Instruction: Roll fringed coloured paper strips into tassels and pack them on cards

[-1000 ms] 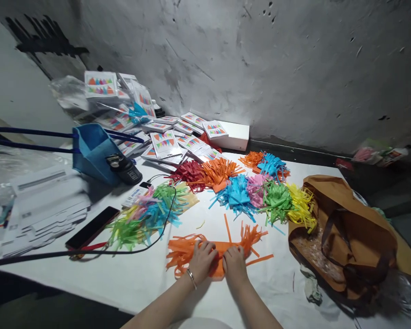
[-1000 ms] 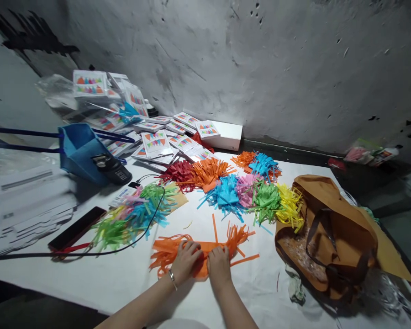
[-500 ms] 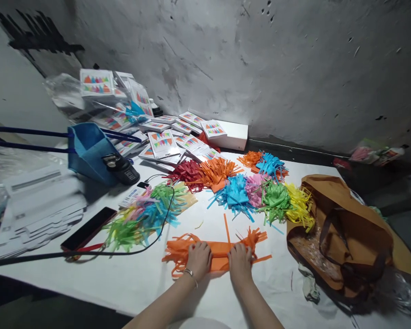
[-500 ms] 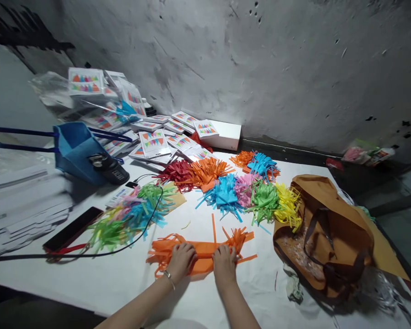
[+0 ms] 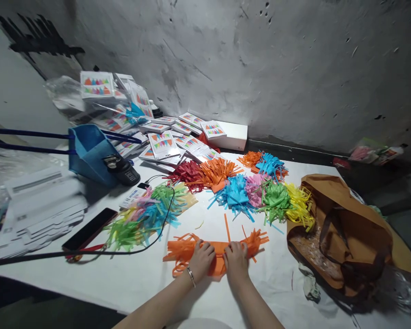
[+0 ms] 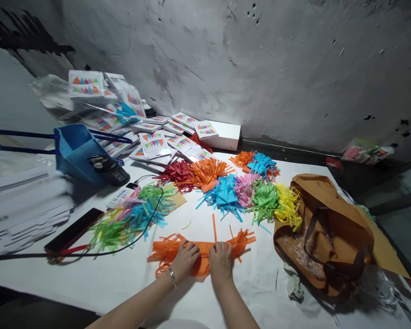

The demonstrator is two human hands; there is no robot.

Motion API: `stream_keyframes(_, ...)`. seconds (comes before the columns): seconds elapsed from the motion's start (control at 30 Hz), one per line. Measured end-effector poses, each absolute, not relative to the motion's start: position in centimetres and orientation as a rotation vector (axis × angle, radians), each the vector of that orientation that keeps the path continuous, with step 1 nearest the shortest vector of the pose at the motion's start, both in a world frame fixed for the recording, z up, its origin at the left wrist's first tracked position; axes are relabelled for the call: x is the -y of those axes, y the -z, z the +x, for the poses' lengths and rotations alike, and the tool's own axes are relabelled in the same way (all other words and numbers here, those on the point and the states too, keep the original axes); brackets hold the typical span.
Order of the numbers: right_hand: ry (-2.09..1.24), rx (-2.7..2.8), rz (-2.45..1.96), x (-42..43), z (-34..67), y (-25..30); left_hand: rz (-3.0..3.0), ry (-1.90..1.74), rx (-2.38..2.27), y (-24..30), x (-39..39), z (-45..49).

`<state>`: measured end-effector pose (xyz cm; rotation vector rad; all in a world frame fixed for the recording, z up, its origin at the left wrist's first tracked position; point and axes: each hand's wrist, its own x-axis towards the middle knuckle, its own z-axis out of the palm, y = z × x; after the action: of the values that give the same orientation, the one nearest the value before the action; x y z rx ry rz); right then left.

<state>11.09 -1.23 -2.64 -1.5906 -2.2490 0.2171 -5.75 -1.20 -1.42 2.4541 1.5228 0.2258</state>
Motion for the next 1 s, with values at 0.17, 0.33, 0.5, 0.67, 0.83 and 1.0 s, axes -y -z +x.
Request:
stream_keyframes(0.17,-0.274,2.4,-1.436,1.2,10.1,3.3,2.445,-0.299,-1.494,1.5,0.5,-6.0)
stream_keyframes(0.33,-0.322,2.408,-1.446,0.9,10.0,3.3,2.46,-0.341,-1.441,1.8,0.7,-6.7)
stream_keyframes(0.5,-0.365,2.397,-1.448,1.0,10.4,2.7,2.423,-0.35,-1.438,2.3,0.4,-7.0)
stream_keyframes(0.67,-0.369,2.365,-1.499,1.0,10.7,3.0,2.406,-0.327,-1.411,2.2,0.2,-7.3)
stream_keyframes(0.83,-0.35,2.318,-1.574,0.9,10.5,3.2,2.394,-0.301,-1.429,1.9,0.2,-7.1)
stream_keyframes(1.0,-0.326,2.361,-1.522,0.9,10.2,3.1,2.337,-0.275,-1.486,1.8,-0.2,-6.8)
